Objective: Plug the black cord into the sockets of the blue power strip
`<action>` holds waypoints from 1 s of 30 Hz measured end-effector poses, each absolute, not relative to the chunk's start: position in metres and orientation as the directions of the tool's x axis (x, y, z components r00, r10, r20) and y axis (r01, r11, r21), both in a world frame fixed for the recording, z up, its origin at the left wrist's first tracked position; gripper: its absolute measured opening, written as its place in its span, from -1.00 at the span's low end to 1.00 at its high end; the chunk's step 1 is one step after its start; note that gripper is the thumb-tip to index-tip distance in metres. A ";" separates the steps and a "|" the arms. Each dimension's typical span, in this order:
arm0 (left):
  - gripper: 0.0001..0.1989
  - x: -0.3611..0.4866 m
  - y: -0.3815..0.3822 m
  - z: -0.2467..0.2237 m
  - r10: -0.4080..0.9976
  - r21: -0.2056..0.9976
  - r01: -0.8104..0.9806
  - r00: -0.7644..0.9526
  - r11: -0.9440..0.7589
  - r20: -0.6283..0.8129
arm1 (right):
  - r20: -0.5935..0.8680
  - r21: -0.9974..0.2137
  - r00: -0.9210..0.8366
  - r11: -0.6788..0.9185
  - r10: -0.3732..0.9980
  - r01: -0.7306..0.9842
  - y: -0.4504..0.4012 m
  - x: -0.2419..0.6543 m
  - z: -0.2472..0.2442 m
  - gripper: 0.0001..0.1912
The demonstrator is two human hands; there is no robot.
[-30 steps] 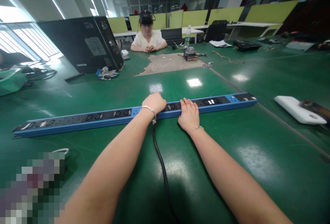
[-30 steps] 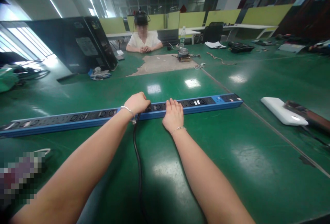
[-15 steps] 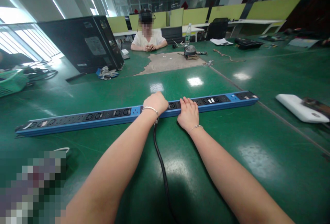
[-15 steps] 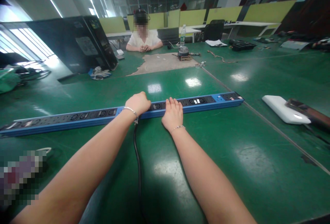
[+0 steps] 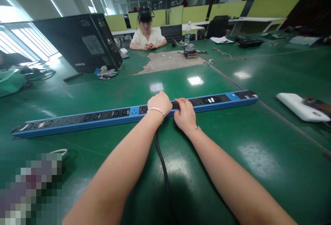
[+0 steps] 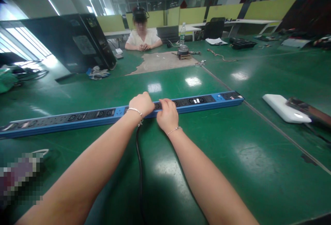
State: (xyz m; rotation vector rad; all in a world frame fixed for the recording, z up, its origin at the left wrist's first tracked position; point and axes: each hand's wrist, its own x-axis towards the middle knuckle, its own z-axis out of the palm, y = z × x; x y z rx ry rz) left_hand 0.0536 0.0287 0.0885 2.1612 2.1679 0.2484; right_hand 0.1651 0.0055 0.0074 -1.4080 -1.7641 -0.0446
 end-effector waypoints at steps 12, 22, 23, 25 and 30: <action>-0.64 0.041 0.033 0.087 0.999 0.245 0.970 -0.008 0.000 0.032 | 0.277 -0.815 -0.024 0.247 0.961 0.524 -0.003 0.146 0.024 -0.50; -0.61 -0.029 0.019 0.053 0.967 0.319 0.922 0.160 -0.219 0.200 | 0.121 -0.485 -0.046 0.099 0.992 0.869 0.010 0.121 0.074 -0.66; -0.59 -0.035 0.015 0.046 0.958 0.264 0.939 0.156 -0.219 0.239 | 0.089 -0.433 -0.059 0.092 0.994 0.897 0.013 0.118 0.078 -0.67; -0.51 -0.044 0.006 0.035 0.949 0.176 0.957 0.181 -0.230 0.260 | 0.028 -0.355 -0.090 0.094 0.996 0.930 0.018 0.114 0.085 -0.69; -0.36 -0.050 -0.005 0.024 0.939 0.098 0.964 0.215 -0.249 0.269 | 0.003 -0.219 -0.094 0.092 0.996 0.971 0.019 0.105 0.088 -0.70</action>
